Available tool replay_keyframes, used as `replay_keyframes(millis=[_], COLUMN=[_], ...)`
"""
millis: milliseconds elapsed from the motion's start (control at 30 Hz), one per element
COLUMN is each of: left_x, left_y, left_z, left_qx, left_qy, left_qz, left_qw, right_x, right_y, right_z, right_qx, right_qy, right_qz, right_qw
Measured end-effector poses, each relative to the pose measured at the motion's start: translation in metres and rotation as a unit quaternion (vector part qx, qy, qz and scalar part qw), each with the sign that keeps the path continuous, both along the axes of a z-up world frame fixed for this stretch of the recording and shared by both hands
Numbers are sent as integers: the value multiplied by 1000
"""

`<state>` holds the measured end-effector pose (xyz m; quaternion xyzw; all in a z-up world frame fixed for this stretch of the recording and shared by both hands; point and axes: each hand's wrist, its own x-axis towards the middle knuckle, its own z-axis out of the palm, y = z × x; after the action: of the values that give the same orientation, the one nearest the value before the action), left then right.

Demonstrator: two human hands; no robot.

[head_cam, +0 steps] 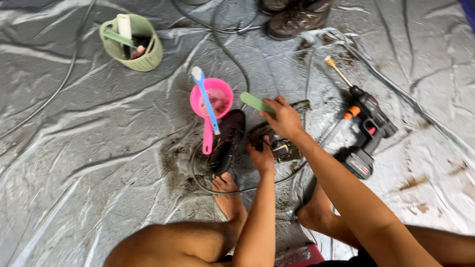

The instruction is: The person scrubs a dark shoe with a green brush and a blue toothbrush, dipping them into a pink bowl of soapy water. The person then uses a handheld power washer to rinse the shoe and continues scrubbing with the brushes.

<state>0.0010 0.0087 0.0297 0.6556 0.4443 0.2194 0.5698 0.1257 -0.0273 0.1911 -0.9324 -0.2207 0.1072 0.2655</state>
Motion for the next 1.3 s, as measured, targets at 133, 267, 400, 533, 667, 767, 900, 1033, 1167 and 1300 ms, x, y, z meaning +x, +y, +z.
replay_keyframes(millis=[133, 267, 400, 533, 667, 767, 900, 1033, 1167, 1300], left_x=[-1, -2, -10, -21, -23, -11, -7, -11, -9, -11], left_y=[17, 22, 24, 31, 38, 40, 47, 49, 55, 55], left_z=[-1, 10, 16, 57, 36, 60, 30, 38, -1, 26], left_qx=[-70, -92, -128, -121, -116, -123, -89, -69, -82, -91], left_qy=[44, 55, 71, 84, 147, 186, 117, 110, 92, 126], left_qz=[7, -13, -25, -64, -98, -127, -91, -107, -118, -152], left_qw=[997, 994, 989, 987, 977, 967, 985, 986, 985, 976], right_x=[-37, -73, -66, -73, -62, -40, -35, -44, -35, -54], right_y=[-74, -103, -109, -109, -118, -130, -117, -103, -101, -75], right_z=[-10, -16, -12, -23, -40, -73, -62, -65, 2, -25], right_qx=[19, 29, -7, 44, 53, 104, 70, 86, 18, 19], right_qy=[31, 0, -30, -60, -81, -92, -142, -145, -145, -142], right_qz=[-97, -111, -130, -115, -92, -163, -3, -74, -43, -132], right_qw=[995, 993, 991, 991, 991, 977, 987, 983, 988, 981])
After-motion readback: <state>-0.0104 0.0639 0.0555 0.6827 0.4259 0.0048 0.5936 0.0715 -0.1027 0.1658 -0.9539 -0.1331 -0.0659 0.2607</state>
